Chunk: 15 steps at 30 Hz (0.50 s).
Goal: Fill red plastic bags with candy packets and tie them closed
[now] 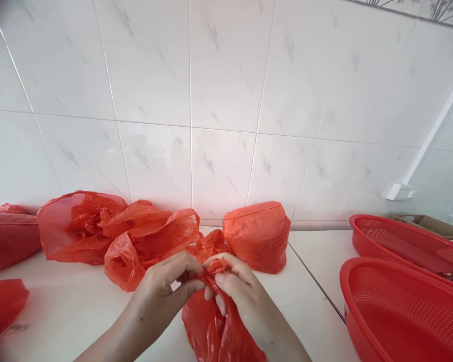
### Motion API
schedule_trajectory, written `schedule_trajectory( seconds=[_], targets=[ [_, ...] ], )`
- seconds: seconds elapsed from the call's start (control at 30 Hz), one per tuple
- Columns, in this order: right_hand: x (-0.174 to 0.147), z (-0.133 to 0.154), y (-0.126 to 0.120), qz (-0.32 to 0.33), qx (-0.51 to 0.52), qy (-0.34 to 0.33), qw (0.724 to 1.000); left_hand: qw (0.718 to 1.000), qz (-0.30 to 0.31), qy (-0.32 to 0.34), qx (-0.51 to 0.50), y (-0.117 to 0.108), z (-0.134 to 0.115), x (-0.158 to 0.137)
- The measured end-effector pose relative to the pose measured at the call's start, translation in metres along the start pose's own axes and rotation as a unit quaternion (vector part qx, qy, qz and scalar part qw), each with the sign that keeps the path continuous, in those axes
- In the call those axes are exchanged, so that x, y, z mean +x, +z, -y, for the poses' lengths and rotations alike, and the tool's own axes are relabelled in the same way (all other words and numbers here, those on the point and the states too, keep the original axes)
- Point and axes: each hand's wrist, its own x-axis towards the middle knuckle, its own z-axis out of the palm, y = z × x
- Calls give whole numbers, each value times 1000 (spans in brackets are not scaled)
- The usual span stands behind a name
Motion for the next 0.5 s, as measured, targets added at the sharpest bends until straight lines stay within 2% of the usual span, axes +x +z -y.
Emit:
schedule_trajectory(
  seconds=[0.13,0.27,0.37,0.5],
  targets=[
    [-2,4,-11,10,-54,-12,998,990,-24,-121,-63,3,2,3],
    [-2,2,-12,19,-149,1,989,984,-14,-148,-102,7,7,4],
    [-1,-6,-13,-33,-214,17,976,985,20,-157,-61,8,7,4],
    [4,-14,-13,-137,-340,32,930,984,55,-163,-52,11,5,3]
  ],
)
